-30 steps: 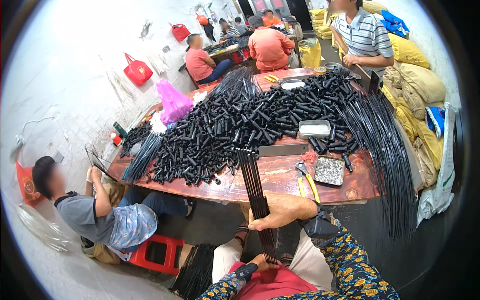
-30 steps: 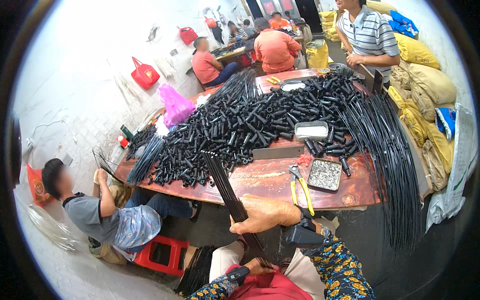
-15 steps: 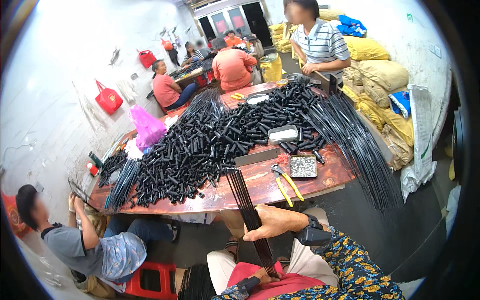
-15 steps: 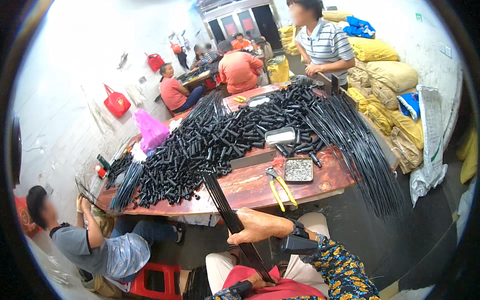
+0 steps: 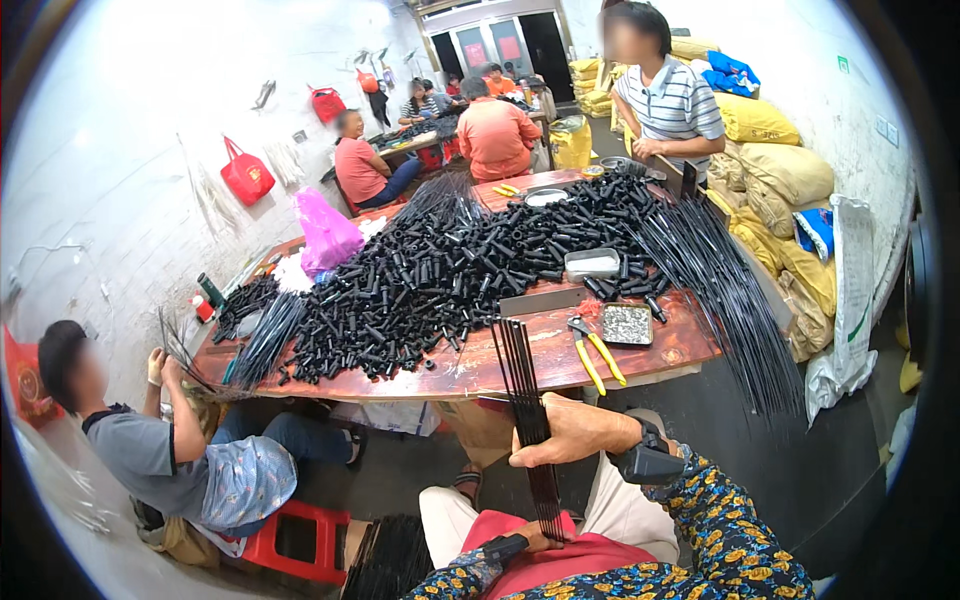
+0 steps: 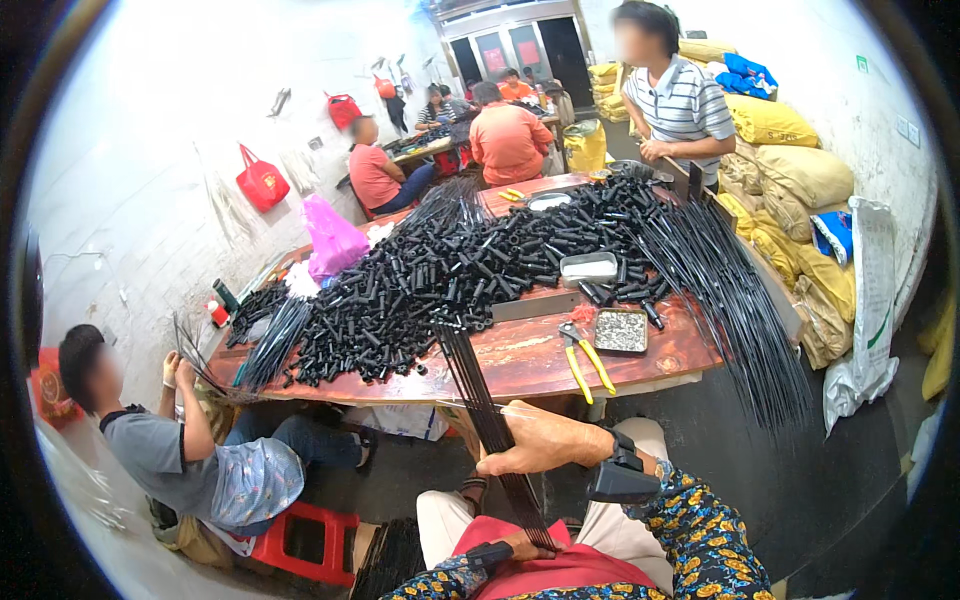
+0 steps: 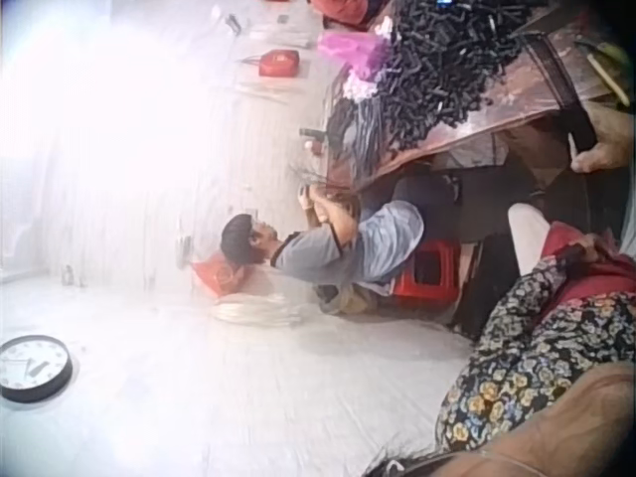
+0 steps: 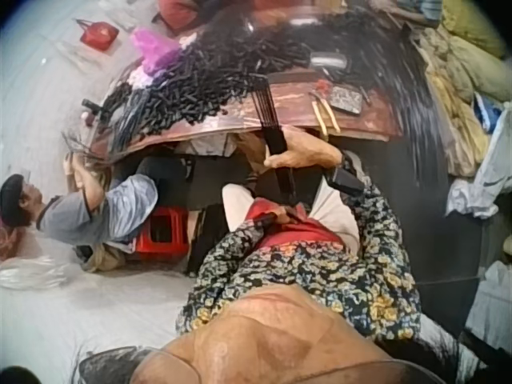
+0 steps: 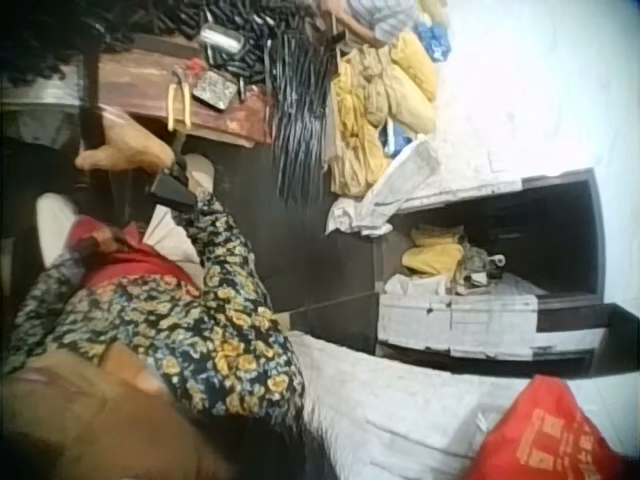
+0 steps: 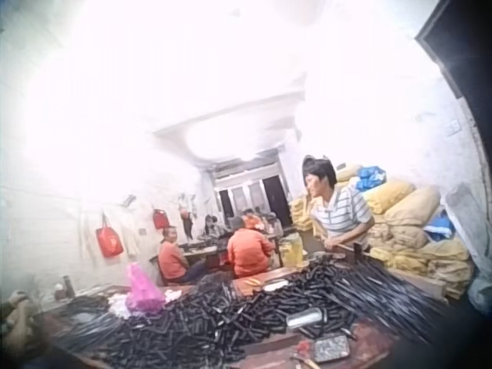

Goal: Assemble black umbrella ribs and components using hand tools.

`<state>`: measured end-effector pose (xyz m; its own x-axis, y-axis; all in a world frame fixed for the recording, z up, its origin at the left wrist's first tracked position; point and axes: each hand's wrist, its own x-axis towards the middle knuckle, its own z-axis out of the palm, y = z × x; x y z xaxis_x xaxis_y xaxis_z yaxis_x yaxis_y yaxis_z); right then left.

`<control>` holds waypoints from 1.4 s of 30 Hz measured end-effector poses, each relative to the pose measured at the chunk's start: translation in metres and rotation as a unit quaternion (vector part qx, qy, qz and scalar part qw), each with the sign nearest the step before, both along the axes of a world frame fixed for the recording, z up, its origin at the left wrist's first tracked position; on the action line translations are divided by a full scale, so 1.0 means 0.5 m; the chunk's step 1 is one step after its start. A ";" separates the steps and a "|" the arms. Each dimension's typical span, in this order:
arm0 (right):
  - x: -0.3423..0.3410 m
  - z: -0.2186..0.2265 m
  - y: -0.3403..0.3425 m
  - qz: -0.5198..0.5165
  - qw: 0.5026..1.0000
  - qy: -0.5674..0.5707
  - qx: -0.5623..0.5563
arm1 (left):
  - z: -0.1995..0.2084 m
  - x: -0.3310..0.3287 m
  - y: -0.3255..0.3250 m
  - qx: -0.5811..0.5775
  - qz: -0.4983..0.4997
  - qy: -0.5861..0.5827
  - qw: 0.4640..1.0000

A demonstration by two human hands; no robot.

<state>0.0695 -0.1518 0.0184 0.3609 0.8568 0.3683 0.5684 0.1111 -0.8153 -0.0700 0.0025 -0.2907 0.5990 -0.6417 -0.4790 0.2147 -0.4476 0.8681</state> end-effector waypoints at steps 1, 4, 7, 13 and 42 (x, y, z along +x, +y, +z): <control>-0.002 -0.001 -0.001 0.004 1.000 -0.003 0.008 | 0.000 -0.004 -0.006 -0.003 -0.003 0.006 1.000; -0.006 0.006 -0.001 0.004 1.000 -0.004 -0.002 | 0.002 -0.011 -0.015 0.003 -0.003 0.014 1.000; -0.008 0.008 -0.003 0.001 1.000 -0.012 0.002 | 0.007 -0.011 -0.022 0.008 -0.006 0.017 1.000; -0.006 0.004 -0.005 0.015 1.000 -0.008 -0.023 | 0.015 -0.005 -0.032 0.019 -0.004 0.025 0.999; 0.003 0.017 0.028 0.043 0.998 -0.036 -0.002 | 0.000 0.012 0.066 0.043 -0.044 -0.031 0.998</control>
<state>0.0710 -0.1378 0.0269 0.2582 0.8849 0.3876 0.6140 0.1594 -0.7730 -0.0638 0.0357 -0.2909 0.5727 -0.6505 -0.4989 0.1190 -0.5361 0.8357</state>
